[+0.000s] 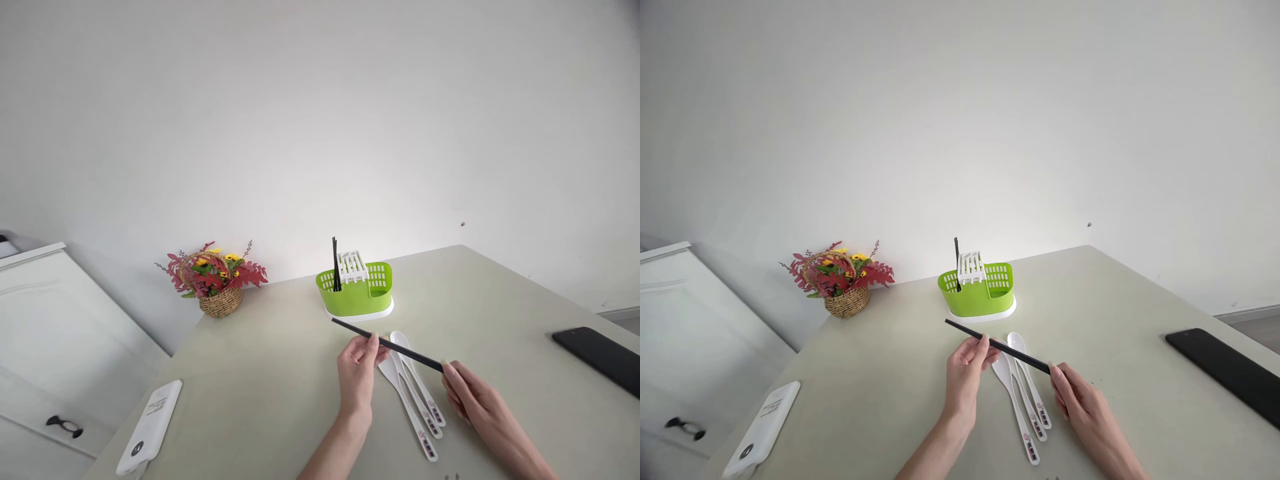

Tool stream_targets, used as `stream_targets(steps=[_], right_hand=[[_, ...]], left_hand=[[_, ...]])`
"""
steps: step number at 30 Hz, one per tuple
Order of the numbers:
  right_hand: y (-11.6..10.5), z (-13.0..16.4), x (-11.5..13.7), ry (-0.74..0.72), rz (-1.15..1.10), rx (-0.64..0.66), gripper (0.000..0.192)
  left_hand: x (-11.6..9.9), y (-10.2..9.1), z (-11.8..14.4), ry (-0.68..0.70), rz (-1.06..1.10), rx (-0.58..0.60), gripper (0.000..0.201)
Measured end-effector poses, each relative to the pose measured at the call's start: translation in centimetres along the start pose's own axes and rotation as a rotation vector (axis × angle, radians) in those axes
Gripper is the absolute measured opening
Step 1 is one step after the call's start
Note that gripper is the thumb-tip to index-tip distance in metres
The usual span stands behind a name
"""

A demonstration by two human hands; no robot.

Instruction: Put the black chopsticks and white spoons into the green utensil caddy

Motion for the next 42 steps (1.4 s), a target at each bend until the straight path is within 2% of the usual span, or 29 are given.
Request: stream_targets(steps=[2,4,11,13,15,17,19,22,25,30,36,39,42], right_hand=[[-0.1,0.1,0.2,-0.002,-0.011,0.004,0.046],[-0.3,0.2,0.4,0.006,-0.033,-0.002,0.044],[-0.3,-0.1,-0.1,0.011,-0.013,-0.006,0.047],[-0.2,-0.1,-0.3,0.001,-0.007,-0.015,0.046],[-0.2,-0.1,-0.4,-0.016,0.005,-0.025,0.045],[-0.1,-0.1,-0.5,-0.029,0.027,-0.02,0.042],[0.0,-0.3,-0.6,-0.041,0.05,-0.005,0.04],[0.0,-0.5,-0.6,-0.065,0.06,0.001,0.038],[0.1,-0.7,-0.3,-0.086,0.072,-0.011,0.037],[0.1,-0.7,0.4,-0.096,0.105,-0.034,0.034],[0.3,-0.9,0.4,-0.078,0.155,0.008,0.037],[0.3,-1.0,0.3,-0.08,0.175,0.0,0.038],[0.3,-1.0,0.2,-0.078,0.208,0.005,0.039]], left_hand=[[-1.8,-0.1,-0.6,0.078,-0.048,-0.013,0.045],[-4.6,-0.8,-1.6,0.18,-0.094,-0.052,0.044],[-16.2,-5.9,-6.0,0.615,-0.135,-0.256,0.04],[-18.4,-6.4,-7.8,0.745,-0.19,-0.265,0.038],[-19.3,-6.2,-10.1,0.837,-0.349,-0.255,0.036],[-18.9,-5.4,-12.7,0.862,-0.613,-0.239,0.034],[-17.7,-4.5,-15.3,0.834,-0.831,-0.188,0.027],[-15.6,-3.5,-18.1,0.777,-0.967,-0.122,0.019],[-13.9,-3.1,-19.7,0.743,-1.068,-0.091,0.017],[-12.0,-2.2,-21.5,0.714,-1.167,-0.037,0.016],[-11.6,-1.2,-22.9,0.752,-1.2,-0.008,0.018],[-11.5,-1.9,-23.1,0.779,-1.187,-0.056,0.024],[-11.3,-4.0,-22.9,0.776,-1.137,-0.148,0.04]])
Point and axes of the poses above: each hand's wrist, its own z-axis away from the middle knuckle, its own y-axis out of the palm, x = y × z, the point moved 6 cm from there along -z, towards the middle knuckle, and after that the axes turned 4 degrees about -x, right-handed, at the moved point
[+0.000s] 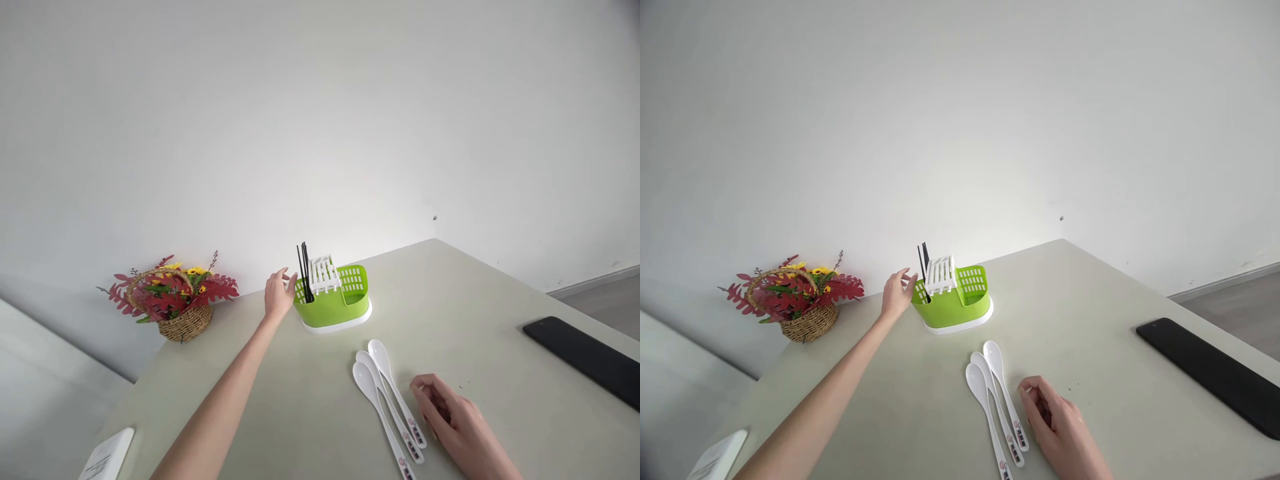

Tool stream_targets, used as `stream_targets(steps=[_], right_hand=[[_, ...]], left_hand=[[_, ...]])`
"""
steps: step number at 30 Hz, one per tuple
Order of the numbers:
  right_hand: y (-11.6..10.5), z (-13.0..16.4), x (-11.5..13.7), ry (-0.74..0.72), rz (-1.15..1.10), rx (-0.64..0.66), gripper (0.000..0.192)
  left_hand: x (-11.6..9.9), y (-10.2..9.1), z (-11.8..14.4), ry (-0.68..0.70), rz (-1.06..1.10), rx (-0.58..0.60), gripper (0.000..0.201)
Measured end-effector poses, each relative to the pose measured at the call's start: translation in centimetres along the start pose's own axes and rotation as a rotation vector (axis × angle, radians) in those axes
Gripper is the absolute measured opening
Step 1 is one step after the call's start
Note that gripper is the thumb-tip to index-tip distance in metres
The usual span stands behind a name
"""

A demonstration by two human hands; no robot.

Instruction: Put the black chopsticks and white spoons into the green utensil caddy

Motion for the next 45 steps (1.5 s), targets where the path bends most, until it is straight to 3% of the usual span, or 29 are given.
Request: stream_targets(steps=[4,9,12,15,22,30,33,36,38,41,43,45], right_hand=[[-0.1,0.1,0.5,-0.007,0.061,-0.007,0.04],[0.2,0.4,1.2,-0.032,0.143,-0.006,0.042],[0.6,0.6,1.3,-0.041,0.194,-0.005,0.04],[1.1,0.7,1.4,-0.035,0.26,-0.009,0.037],[2.3,0.0,2.3,-0.026,0.417,-0.095,0.03],[1.7,-0.4,2.7,-0.029,0.368,-0.199,0.03],[1.7,0.8,4.4,-0.104,0.246,-0.15,0.037],[2.8,2.7,7.9,-0.25,0.147,0.029,0.039],[3.7,4.0,10.2,-0.319,0.144,0.166,0.038],[3.9,4.9,12.4,-0.343,0.126,0.245,0.039],[3.4,4.9,12.8,-0.333,0.071,0.264,0.037],[2.2,4.3,12.5,-0.332,0.008,0.237,0.031]], left_hand=[[3.7,-2.2,3.1,-0.142,0.034,-0.103,0.046],[8.2,-4.5,10.4,-0.339,0.094,-0.108,0.041],[9.3,-5.3,15.3,-0.402,0.151,-0.091,0.043],[8.9,-6.0,18.9,-0.423,0.213,-0.085,0.048],[6.1,-7.5,23.4,-0.486,0.513,0.012,0.049],[4.5,-8.2,25.7,-0.509,0.447,0.106,0.056],[0.8,-8.3,25.4,-0.442,0.456,0.26,0.053],[-5.3,-8.4,25.0,-0.334,0.57,0.521,0.05],[-9.2,-9.0,24.5,-0.278,0.61,0.632,0.049],[-12.6,-10.1,23.7,-0.262,0.658,0.679,0.042],[-13.1,-11.0,23.0,-0.276,0.7,0.655,0.044],[-12.4,-12.0,21.9,-0.29,0.722,0.559,0.044]])
Point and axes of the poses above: each hand's wrist, its own z-axis away from the middle knuckle, its own y-axis out of the palm, x = y × z, the point moved 6 cm from there along -z, towards the middle knuckle, and after that the axes turned 4 degrees about -x, right-handed, at the moved point
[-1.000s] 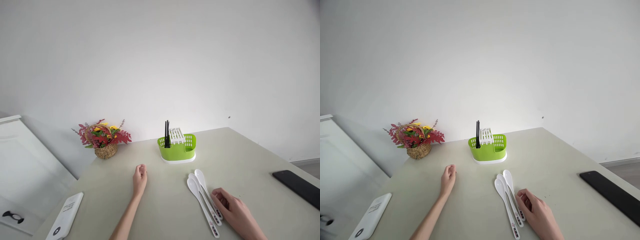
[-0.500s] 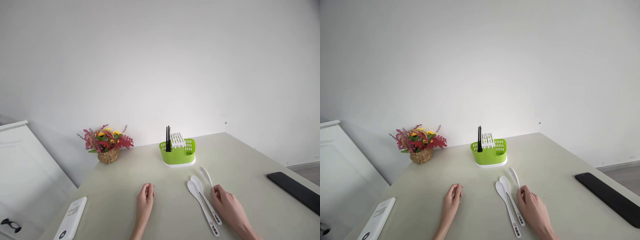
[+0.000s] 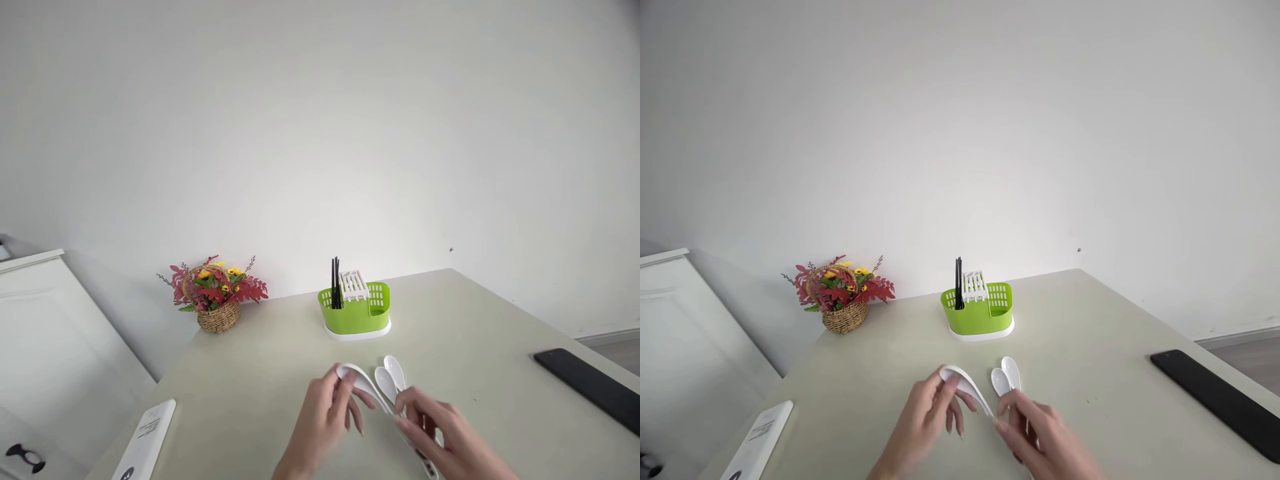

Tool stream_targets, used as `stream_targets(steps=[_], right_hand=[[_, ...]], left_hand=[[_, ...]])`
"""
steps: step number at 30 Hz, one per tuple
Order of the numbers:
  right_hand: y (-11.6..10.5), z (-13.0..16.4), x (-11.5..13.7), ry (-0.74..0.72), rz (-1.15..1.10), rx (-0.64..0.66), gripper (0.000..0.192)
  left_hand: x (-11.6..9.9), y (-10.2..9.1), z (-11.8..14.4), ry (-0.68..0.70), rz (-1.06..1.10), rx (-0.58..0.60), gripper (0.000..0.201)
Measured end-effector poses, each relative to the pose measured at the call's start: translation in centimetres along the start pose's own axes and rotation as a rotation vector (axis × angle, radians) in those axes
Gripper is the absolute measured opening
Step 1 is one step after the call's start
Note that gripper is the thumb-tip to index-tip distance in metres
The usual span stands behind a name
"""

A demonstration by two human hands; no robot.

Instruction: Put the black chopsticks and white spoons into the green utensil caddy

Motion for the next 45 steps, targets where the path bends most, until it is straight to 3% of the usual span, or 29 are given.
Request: stream_targets(steps=[2,5,7,11,16,20,28,35,38,40,42,45], right_hand=[[-1.9,-0.1,-1.5,0.0,-0.023,-0.098,0.031],[-4.9,0.0,-5.7,0.076,0.002,-0.28,0.036],[-6.4,0.5,-8.9,0.136,0.028,-0.399,0.037],[-6.9,1.3,-13.5,0.231,0.069,-0.464,0.042],[-5.7,1.4,-14.0,0.251,0.089,-0.369,0.044],[-5.1,1.1,-13.1,0.245,0.115,-0.287,0.043],[-5.4,1.0,-13.2,0.251,0.132,-0.308,0.042],[-5.4,1.1,-13.5,0.276,0.124,-0.305,0.042],[-5.3,1.1,-13.7,0.28,0.125,-0.309,0.041],[-5.3,1.1,-13.7,0.28,0.131,-0.314,0.04],[-5.4,1.0,-13.6,0.276,0.138,-0.317,0.04],[-5.4,1.0,-13.6,0.268,0.15,-0.318,0.04]], left_hand=[[-0.4,-2.6,-1.0,0.057,-0.006,-0.161,0.045],[-0.6,-7.1,-3.8,0.157,-0.049,-0.413,0.046],[-0.3,-9.3,-6.5,0.199,-0.048,-0.491,0.047],[0.7,-11.5,-12.0,0.297,-0.182,-0.616,0.045],[1.6,-9.6,-15.8,0.417,-0.642,-0.569,0.038],[2.8,-7.7,-16.5,0.451,-0.75,-0.53,0.031],[4.6,-5.5,-16.7,0.481,-0.881,-0.465,0.028],[5.4,-6.0,-15.6,0.509,-0.871,-0.454,0.033],[6.0,-6.7,-13.4,0.519,-0.72,-0.595,0.041],[7.3,-6.8,-11.7,0.44,-0.552,-0.706,0.042],[9.0,-5.7,-10.4,0.338,-0.435,-0.703,0.038],[10.4,-1.6,-9.6,0.311,-0.407,-0.475,0.033]])
Point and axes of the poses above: each hand's wrist, its own z-axis away from the middle knuckle, its own y-axis out of the palm, x = y × z, the point moved 6 cm from there along -z, towards the middle knuckle, and after that the axes turned 4 degrees about -x, right-handed, at the moved point
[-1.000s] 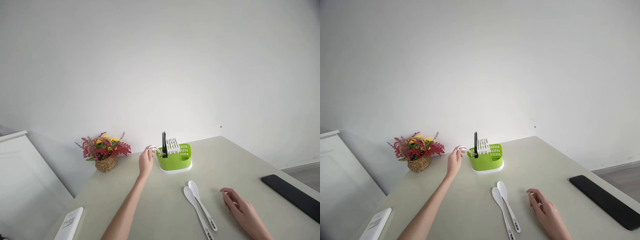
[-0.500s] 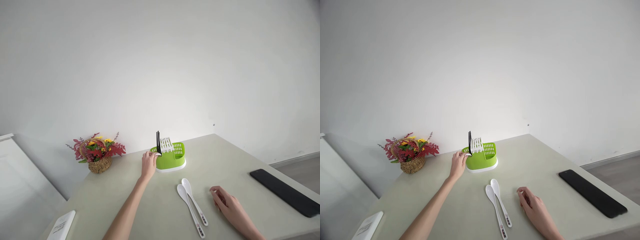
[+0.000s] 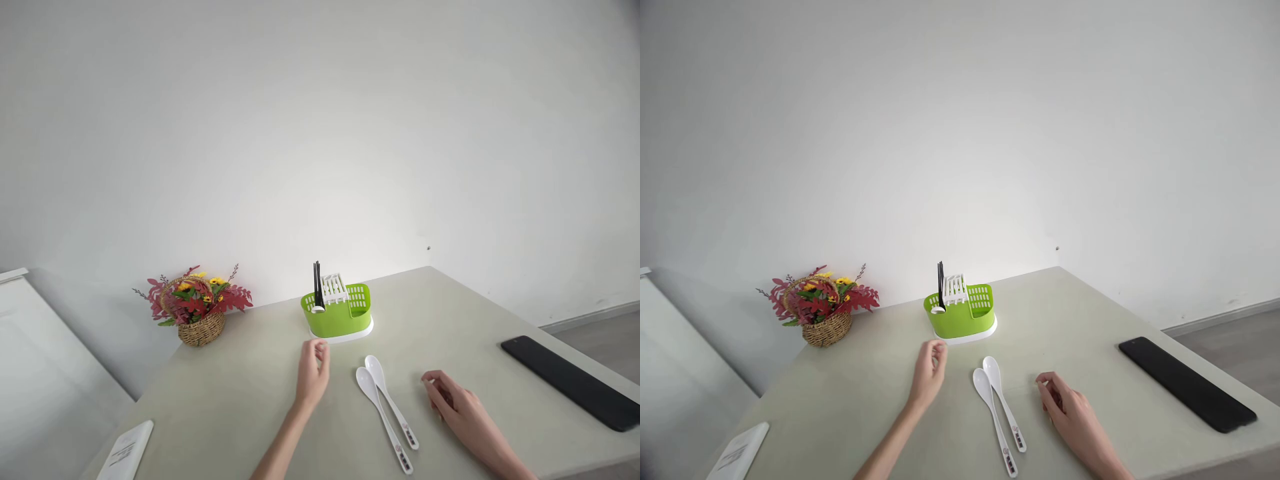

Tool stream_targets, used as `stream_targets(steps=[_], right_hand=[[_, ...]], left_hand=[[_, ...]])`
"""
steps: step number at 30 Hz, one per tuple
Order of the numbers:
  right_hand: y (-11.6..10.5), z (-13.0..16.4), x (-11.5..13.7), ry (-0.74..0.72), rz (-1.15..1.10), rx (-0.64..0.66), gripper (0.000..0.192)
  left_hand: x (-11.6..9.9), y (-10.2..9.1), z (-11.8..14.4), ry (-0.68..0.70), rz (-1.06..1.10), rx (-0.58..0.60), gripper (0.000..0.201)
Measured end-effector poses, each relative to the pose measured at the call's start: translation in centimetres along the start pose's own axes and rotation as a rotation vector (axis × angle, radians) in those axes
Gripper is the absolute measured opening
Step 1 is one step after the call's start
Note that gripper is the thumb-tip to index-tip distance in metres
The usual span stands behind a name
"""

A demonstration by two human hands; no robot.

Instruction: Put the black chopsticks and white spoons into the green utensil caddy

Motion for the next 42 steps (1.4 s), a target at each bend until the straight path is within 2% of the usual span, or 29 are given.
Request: stream_targets(steps=[3,7,11,14,16,19,23,25,26,30,32,35,38,42], right_hand=[[-0.1,0.0,0.0,-0.007,0.015,-0.004,0.04],[-0.1,0.0,-0.2,-0.006,0.033,-0.007,0.039],[-0.2,0.1,-0.2,0.001,0.04,-0.01,0.037],[-0.2,0.2,-0.1,0.006,0.042,-0.001,0.038],[-0.3,0.2,-0.1,0.007,0.041,0.008,0.038],[-0.3,0.3,-0.2,0.01,0.037,0.016,0.04],[-0.1,0.3,-0.5,0.007,0.034,0.022,0.041],[0.0,0.3,-0.8,0.004,0.033,0.025,0.04],[0.0,0.3,-0.9,0.004,0.034,0.025,0.04],[0.1,0.3,-1.3,0.004,0.027,0.007,0.04],[0.1,0.2,-1.3,0.003,0.015,-0.006,0.041],[0.2,0.1,-1.2,0.003,0.009,-0.007,0.041],[0.2,0.1,-1.2,0.009,0.021,-0.003,0.042],[0.2,0.1,-1.5,0.019,0.041,-0.01,0.043]], left_hand=[[-1.8,4.0,1.6,0.013,-0.018,0.259,0.034],[-3.4,7.8,2.1,-0.123,-0.21,0.476,0.036],[-4.2,9.9,1.5,-0.208,-0.221,0.497,0.016],[-4.2,10.6,0.9,-0.272,-0.136,0.481,0.019],[-4.3,10.2,0.6,-0.295,-0.035,0.469,0.021],[-4.4,8.2,0.0,-0.324,0.141,0.439,0.024],[-5.1,2.6,-1.3,-0.395,0.352,0.358,0.042],[-5.5,-0.9,-2.3,-0.495,0.595,0.27,0.048],[-5.9,-2.7,-3.1,-0.501,0.664,0.225,0.05],[-6.4,-9.7,-7.5,-0.384,0.793,-0.102,0.044],[-5.5,-11.8,-9.8,-0.365,0.764,-0.218,0.039],[-3.7,-12.8,-13.2,-0.332,0.611,-0.299,0.03],[-2.1,-12.3,-15.8,-0.276,0.519,-0.33,0.027],[-0.8,-10.9,-16.5,-0.174,0.413,-0.29,0.031]])
Point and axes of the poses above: each hand's wrist, its own z-axis away from the middle knuckle, its own y-axis out of the palm, x = y × z, the point moved 6 cm from there along -z, towards the middle knuckle, and after that the axes turned 4 degrees about -x, right-handed, at the moved point
